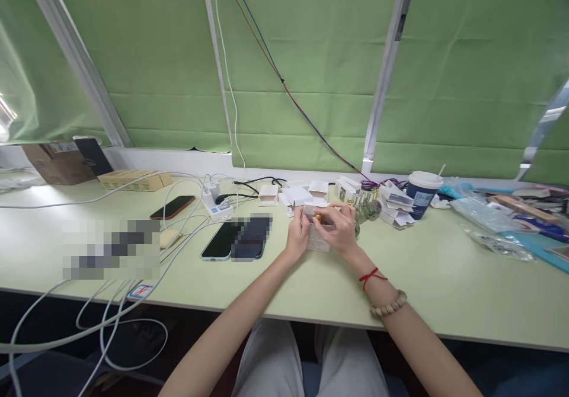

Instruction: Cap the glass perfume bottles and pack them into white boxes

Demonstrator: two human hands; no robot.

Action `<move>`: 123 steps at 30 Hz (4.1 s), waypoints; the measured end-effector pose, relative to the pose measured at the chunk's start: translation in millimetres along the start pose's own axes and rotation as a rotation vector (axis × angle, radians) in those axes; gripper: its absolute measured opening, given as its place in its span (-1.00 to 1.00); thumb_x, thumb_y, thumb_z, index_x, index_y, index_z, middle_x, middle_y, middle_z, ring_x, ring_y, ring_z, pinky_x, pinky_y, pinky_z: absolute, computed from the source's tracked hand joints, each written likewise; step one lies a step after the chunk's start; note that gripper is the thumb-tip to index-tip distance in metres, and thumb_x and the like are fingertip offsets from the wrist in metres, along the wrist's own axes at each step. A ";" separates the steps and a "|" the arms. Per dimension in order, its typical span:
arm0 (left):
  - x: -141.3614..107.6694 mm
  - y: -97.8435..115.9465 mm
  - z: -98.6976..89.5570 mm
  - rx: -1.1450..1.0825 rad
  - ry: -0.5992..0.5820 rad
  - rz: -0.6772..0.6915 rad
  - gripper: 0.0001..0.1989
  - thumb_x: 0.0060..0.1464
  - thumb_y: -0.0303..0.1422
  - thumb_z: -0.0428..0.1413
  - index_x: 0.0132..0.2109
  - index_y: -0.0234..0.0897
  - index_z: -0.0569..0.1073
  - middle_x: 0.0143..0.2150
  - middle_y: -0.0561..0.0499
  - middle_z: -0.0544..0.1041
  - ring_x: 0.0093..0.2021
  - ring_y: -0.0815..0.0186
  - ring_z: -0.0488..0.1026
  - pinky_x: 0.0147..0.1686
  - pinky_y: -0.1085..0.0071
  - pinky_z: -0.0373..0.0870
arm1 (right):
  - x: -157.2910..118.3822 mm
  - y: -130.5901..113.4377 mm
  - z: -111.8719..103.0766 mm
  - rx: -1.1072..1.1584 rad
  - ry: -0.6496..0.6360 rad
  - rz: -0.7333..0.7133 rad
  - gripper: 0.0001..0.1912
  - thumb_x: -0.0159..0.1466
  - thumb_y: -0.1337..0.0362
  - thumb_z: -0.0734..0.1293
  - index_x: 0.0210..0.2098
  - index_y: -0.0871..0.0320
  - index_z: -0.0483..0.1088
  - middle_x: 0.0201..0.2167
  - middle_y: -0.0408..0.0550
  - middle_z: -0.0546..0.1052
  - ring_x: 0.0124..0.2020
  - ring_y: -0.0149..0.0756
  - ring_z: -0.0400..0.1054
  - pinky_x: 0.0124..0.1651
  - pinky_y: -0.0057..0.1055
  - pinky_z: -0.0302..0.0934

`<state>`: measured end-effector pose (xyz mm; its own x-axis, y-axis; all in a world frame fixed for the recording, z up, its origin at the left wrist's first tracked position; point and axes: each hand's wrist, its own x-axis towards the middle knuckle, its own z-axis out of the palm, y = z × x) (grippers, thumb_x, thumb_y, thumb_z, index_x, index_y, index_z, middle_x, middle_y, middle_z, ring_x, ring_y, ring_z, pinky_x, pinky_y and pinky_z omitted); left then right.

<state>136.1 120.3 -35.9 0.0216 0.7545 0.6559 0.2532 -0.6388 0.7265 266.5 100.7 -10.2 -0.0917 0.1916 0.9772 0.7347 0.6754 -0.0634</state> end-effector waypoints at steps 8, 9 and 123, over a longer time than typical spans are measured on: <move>-1.4 0.9 0.1 0.015 0.014 -0.018 -0.68 0.21 -0.14 -0.19 -0.11 -0.28 0.26 -0.35 0.01 0.44 -0.38 0.32 0.37 -0.35 0.45 0.26 | -1.0 2.7 2.3 -0.113 -0.028 -0.071 -0.77 0.21 0.32 0.27 -0.58 0.13 0.29 -0.62 -0.21 0.45 -0.21 -0.24 0.36 -0.09 -0.26 -0.04; -1.4 0.7 0.2 0.019 0.018 -0.022 -0.69 0.21 -0.15 -0.18 -0.11 -0.28 0.26 -0.36 0.02 0.43 -0.39 0.33 0.37 -0.35 0.46 0.25 | -1.4 2.7 2.5 -0.128 -0.036 -0.078 -0.73 0.22 0.32 0.26 -0.61 0.14 0.27 -0.64 -0.21 0.43 -0.20 -0.25 0.36 -0.07 -0.25 -0.06; 12.2 -0.9 -14.0 0.354 0.019 0.370 -0.81 0.11 -0.21 0.07 -0.29 -0.26 0.40 -0.02 -0.12 0.33 -0.07 0.24 0.41 -0.34 0.45 0.40 | 4.3 5.9 1.1 0.496 -0.123 0.414 -0.78 0.19 0.28 0.23 -0.35 0.16 0.51 -0.34 0.00 0.52 -0.36 -0.33 0.41 -0.57 -0.53 0.22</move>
<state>122.6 127.9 -25.7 0.1548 0.4825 0.8621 0.5438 -0.7702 0.3334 269.7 106.2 -6.6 0.0339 0.5661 0.8236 0.3317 0.7710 -0.5436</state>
